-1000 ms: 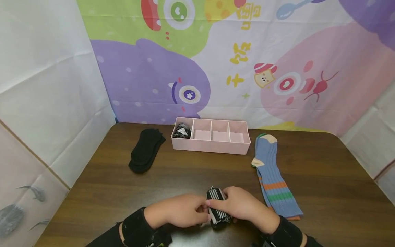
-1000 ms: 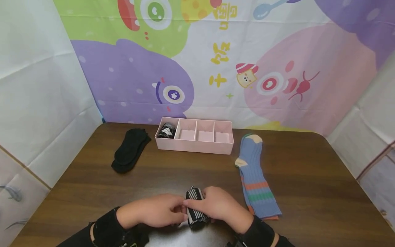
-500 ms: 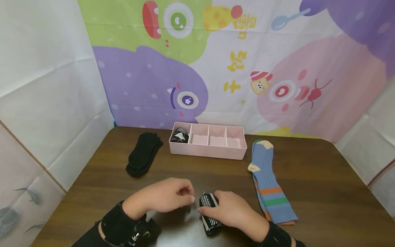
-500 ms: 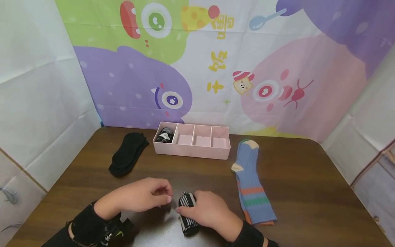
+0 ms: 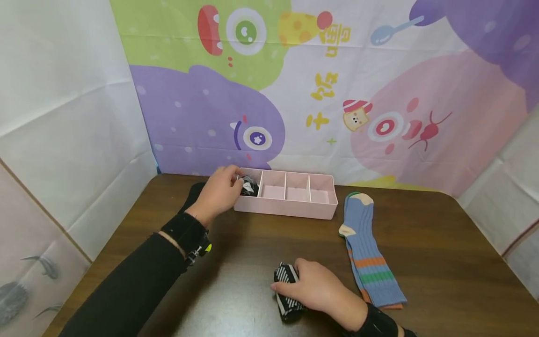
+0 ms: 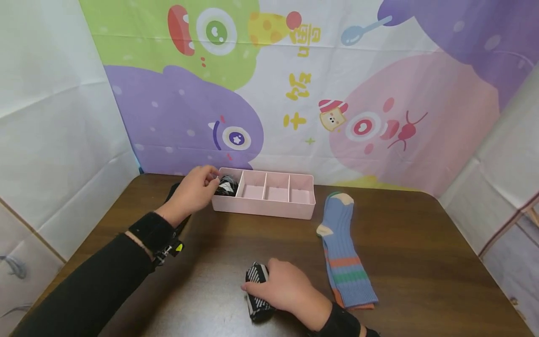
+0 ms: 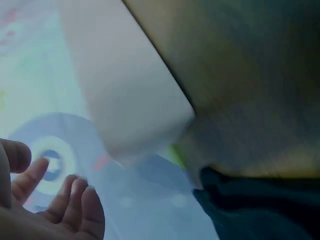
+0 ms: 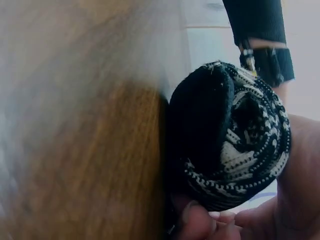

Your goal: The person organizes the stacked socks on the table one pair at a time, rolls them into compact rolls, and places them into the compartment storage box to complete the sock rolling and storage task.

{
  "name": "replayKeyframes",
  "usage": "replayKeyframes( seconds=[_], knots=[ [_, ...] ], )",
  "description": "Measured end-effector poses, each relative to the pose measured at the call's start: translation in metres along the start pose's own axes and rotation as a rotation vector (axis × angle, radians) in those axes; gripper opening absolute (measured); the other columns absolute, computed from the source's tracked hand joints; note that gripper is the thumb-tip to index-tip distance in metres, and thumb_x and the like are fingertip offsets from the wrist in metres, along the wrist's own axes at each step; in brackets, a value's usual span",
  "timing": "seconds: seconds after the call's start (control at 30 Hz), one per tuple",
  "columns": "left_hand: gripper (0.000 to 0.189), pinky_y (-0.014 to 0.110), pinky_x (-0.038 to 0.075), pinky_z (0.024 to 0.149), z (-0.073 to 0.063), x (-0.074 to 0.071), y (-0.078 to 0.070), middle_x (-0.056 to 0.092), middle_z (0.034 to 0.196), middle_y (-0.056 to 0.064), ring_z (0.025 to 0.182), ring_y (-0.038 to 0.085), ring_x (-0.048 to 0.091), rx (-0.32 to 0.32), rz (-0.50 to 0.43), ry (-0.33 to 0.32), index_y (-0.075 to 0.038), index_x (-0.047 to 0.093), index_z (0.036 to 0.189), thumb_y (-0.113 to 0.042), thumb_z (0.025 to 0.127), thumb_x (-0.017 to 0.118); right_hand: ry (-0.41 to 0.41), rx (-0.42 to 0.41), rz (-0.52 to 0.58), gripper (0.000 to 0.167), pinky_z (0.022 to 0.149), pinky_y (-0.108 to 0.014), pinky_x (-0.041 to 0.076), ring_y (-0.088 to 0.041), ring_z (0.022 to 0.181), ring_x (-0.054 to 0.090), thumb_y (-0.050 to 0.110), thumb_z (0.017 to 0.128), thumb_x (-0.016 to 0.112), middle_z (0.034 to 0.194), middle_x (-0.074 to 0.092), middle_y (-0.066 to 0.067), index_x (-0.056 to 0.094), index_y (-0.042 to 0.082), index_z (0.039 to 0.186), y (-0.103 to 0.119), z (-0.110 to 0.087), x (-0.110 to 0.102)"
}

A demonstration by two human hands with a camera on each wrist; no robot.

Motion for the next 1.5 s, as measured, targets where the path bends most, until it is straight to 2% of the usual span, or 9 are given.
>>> replayKeyframes(
  seconds=[0.13,0.27,0.33,0.47,0.57,0.83,1.07,1.27,1.5],
  knots=[
    [0.037,0.05,0.046,0.095,0.025,0.008,0.011,0.062,0.124,0.016,0.107,0.031,0.057,-0.02,0.121,0.03,-0.006,0.059,0.135,-0.027,0.11,0.041,-0.005,0.0,-0.022,0.08,0.072,-0.045,0.054,-0.022,0.086,0.064,0.066,0.085,0.072,0.1,0.069,-0.008,0.064,-0.004,0.124,-0.002,0.001,0.001],
    [0.04,0.051,0.046,0.1,0.04,0.019,0.017,0.063,0.131,0.018,0.115,0.034,0.06,-0.055,0.186,0.098,-0.004,0.058,0.137,-0.026,0.111,0.036,-0.003,0.014,-0.035,0.084,0.076,-0.047,0.054,-0.023,0.091,0.065,0.067,0.084,0.071,0.106,0.069,-0.01,0.062,-0.004,0.129,-0.005,0.001,0.002],
    [0.042,0.051,0.045,0.101,0.044,0.023,0.02,0.062,0.134,0.019,0.118,0.035,0.059,-0.091,0.15,0.118,-0.003,0.056,0.139,-0.025,0.11,0.035,0.001,0.017,-0.036,0.084,0.075,-0.047,0.054,-0.022,0.088,0.064,0.067,0.084,0.071,0.103,0.069,-0.009,0.062,-0.003,0.129,-0.005,0.001,0.003],
    [0.045,0.05,0.044,0.102,0.051,0.03,0.026,0.056,0.142,0.02,0.12,0.035,0.055,-0.169,-0.03,0.125,-0.001,0.051,0.145,-0.024,0.11,0.033,0.0,0.014,-0.043,0.085,0.075,-0.048,0.054,-0.022,0.089,0.064,0.069,0.084,0.07,0.103,0.069,-0.008,0.062,-0.002,0.13,-0.004,0.001,0.003],
    [0.047,0.049,0.042,0.104,0.053,0.034,0.029,0.053,0.144,0.02,0.12,0.036,0.052,-0.193,-0.139,0.096,0.002,0.05,0.145,-0.021,0.109,0.03,-0.003,0.006,-0.046,0.084,0.075,-0.047,0.053,-0.022,0.087,0.064,0.069,0.084,0.069,0.102,0.069,-0.008,0.061,-0.001,0.13,-0.003,0.001,0.004],
    [0.043,0.045,0.042,0.099,0.053,0.048,0.039,0.056,0.137,0.019,0.115,0.035,0.05,-0.206,-0.242,0.021,0.001,0.053,0.136,-0.009,0.102,0.027,-0.004,0.011,-0.057,0.085,0.075,-0.047,0.054,-0.022,0.087,0.064,0.07,0.084,0.069,0.101,0.069,-0.008,0.062,-0.001,0.129,-0.003,0.002,0.003],
    [0.042,0.047,0.043,0.099,0.055,0.052,0.039,0.057,0.135,0.02,0.115,0.035,0.052,-0.222,-0.19,0.022,-0.004,0.05,0.138,-0.009,0.103,0.027,0.003,0.026,-0.095,0.077,0.068,-0.044,0.053,-0.019,0.078,0.062,0.071,0.084,0.068,0.092,0.067,-0.003,0.067,0.002,0.119,-0.002,0.001,0.0],
    [0.045,0.047,0.043,0.1,0.055,0.051,0.038,0.051,0.148,0.021,0.117,0.035,0.053,-0.23,-0.183,0.043,-0.004,0.042,0.146,-0.008,0.103,0.027,-0.013,0.011,-0.115,0.07,0.061,-0.04,0.05,-0.017,0.07,0.059,0.07,0.083,0.07,0.082,0.064,0.0,0.068,0.005,0.106,0.004,0.0,0.0],
    [0.046,0.044,0.043,0.092,0.057,0.053,0.038,0.048,0.152,0.019,0.109,0.035,0.052,-0.245,-0.188,0.068,-0.006,0.039,0.147,-0.007,0.102,0.028,0.064,0.0,-0.097,0.058,0.057,-0.038,0.049,-0.016,0.065,0.059,0.068,0.081,0.072,0.076,0.062,0.0,0.068,0.011,0.092,0.013,0.009,-0.001]
  ],
)
Point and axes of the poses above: each hand's wrist, its own z-axis towards the middle knuckle, its own x-axis out of the palm, y = z × x, the point moved 5 cm from there along z, towards the middle knuckle
